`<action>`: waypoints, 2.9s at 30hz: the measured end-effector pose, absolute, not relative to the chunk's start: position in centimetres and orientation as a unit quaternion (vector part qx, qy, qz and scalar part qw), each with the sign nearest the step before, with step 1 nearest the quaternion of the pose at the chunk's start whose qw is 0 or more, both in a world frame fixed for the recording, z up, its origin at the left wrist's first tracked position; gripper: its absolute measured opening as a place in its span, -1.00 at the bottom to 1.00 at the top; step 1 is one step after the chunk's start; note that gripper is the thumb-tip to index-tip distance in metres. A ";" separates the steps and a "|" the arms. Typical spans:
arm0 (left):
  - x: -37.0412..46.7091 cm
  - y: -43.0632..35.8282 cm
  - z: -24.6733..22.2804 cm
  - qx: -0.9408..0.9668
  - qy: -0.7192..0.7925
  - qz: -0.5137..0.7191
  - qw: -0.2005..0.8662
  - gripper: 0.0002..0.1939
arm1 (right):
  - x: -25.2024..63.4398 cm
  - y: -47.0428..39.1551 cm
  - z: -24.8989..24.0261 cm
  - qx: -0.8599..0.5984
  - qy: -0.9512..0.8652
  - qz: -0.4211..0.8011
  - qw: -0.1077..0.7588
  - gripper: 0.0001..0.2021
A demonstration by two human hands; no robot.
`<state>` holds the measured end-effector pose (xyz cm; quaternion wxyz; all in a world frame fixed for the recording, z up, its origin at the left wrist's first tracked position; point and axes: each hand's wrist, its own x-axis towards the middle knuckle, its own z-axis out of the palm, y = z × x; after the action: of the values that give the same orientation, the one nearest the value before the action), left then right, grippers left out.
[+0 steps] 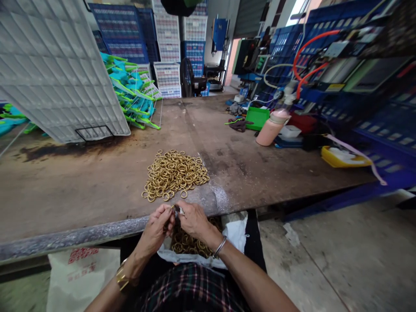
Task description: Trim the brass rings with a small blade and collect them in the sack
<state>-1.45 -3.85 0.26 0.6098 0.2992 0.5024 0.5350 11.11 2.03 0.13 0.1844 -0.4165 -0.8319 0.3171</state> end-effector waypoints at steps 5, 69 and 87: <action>-1.5 -3.9 0.2 0.346 0.534 0.514 0.576 -0.66 | 11.0 1.8 -0.1 -0.418 -0.862 0.260 0.121 -0.84; -2.1 -4.0 0.3 0.285 0.540 0.504 0.611 -0.66 | 9.6 2.0 1.6 -0.462 -0.709 0.455 0.277 -0.83; -1.9 -4.5 0.3 0.257 0.467 0.526 0.663 -0.67 | 10.2 2.0 0.9 -0.434 -0.705 0.477 0.296 -0.80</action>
<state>-1.87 -4.51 0.27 0.6628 0.2575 0.4667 0.5259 10.18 2.03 0.89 0.2956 -0.4344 -0.7047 0.4767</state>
